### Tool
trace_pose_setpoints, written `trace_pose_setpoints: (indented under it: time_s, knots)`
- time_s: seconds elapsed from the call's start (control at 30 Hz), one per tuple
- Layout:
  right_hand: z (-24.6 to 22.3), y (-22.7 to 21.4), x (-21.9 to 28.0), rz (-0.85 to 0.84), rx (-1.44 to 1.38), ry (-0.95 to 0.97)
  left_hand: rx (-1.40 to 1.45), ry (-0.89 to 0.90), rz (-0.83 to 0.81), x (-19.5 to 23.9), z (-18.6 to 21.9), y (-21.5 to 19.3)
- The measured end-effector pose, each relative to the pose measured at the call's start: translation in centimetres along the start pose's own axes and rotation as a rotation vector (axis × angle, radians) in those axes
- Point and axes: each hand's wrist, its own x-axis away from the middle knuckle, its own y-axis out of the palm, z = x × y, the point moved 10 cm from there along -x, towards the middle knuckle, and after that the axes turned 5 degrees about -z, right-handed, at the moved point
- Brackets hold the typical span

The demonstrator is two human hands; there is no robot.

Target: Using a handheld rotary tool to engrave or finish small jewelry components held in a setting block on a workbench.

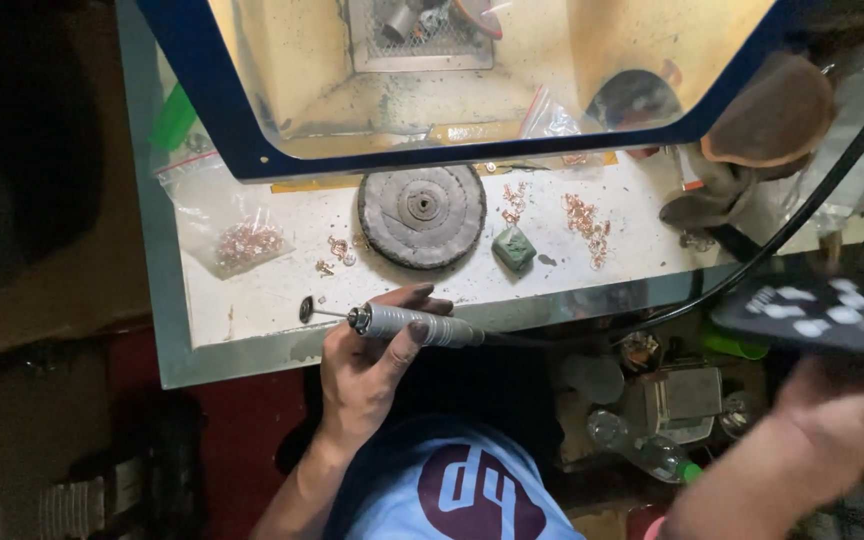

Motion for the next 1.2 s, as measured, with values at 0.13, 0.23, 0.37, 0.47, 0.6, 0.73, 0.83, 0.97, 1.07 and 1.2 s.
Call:
trace_pose_setpoints:
  time_s: [0.13, 0.23, 0.37, 0.47, 0.6, 0.73, 0.83, 0.97, 1.07, 1.2]
  knots:
    - [-13.1, 7.1, -11.0, -0.158, -0.203, -0.147, 0.024, -0.002, 0.009, 0.1, -0.6, 0.0]
    - [-10.5, 8.1, -11.1, -0.222, -0.197, -0.384, -0.045, 0.05, 0.003, 0.1, 0.1, 0.0]
    - [-14.3, 12.7, -11.7, -0.21, 0.276, -0.541, -0.015, 0.023, 0.018, 0.0, -0.2, 0.0]
    - [-13.1, 12.7, -11.9, -0.131, 0.234, -0.471, -0.079, 0.018, 0.021, 0.0, -0.3, 0.0]
    - [-13.1, 13.8, -12.2, -0.132, 0.274, -0.466, -0.017, 0.007, 0.026, 0.1, -0.6, 0.1]
    - [-11.2, 13.6, -13.1, -0.12, 0.219, -0.402, -0.077, 0.026, 0.019, 0.1, -0.7, 0.0]
    - [-11.3, 15.5, -12.6, -0.326, -0.112, -0.317, -0.115, -0.033, 0.021, 0.1, -0.9, 0.1]
    - [-12.8, 16.3, -12.9, -0.346, 0.056, -0.41, -0.054, -0.011, -0.007, 0.0, -0.8, 0.4]
    - [-8.0, 13.4, -14.1, -0.203, 0.238, -0.388, -0.038, -0.023, -0.007, 0.0, -0.7, 0.5]
    - [-5.8, 11.5, -15.8, 0.001, 0.576, -0.33, -0.022, -0.035, 0.001, 0.0, -0.9, 0.3]
